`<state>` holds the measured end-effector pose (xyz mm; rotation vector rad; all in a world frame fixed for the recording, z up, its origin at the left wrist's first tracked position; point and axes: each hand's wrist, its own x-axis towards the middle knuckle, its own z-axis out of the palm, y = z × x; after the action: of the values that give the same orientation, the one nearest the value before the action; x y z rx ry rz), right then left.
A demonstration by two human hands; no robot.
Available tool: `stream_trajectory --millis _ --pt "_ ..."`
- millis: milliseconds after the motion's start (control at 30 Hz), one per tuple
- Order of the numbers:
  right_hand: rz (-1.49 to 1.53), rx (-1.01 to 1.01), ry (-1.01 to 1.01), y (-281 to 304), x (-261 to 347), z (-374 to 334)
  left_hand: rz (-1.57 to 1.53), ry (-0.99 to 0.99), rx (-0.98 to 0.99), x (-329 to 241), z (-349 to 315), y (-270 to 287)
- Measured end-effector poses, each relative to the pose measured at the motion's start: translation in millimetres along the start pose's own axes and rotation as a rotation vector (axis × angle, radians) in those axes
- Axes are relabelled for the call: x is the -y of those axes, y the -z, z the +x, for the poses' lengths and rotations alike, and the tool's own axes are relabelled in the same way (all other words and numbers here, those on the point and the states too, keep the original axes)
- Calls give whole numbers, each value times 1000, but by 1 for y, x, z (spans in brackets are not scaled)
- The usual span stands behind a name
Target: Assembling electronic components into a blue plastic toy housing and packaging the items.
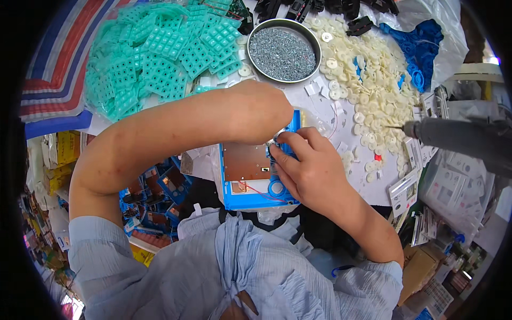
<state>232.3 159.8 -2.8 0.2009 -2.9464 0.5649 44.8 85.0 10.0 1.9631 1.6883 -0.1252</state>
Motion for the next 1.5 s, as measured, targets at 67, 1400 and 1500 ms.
stream_trajectory --millis 67,1400,1500 --pt "-43 40 -17 2 5 1 -10 8 17 0 1 1" --pt "212 -245 -148 -14 -11 31 -391 410 -1069 5 -56 -90" --pt "375 -290 -163 -22 -14 43 -456 323 -1111 -2 -55 -91"
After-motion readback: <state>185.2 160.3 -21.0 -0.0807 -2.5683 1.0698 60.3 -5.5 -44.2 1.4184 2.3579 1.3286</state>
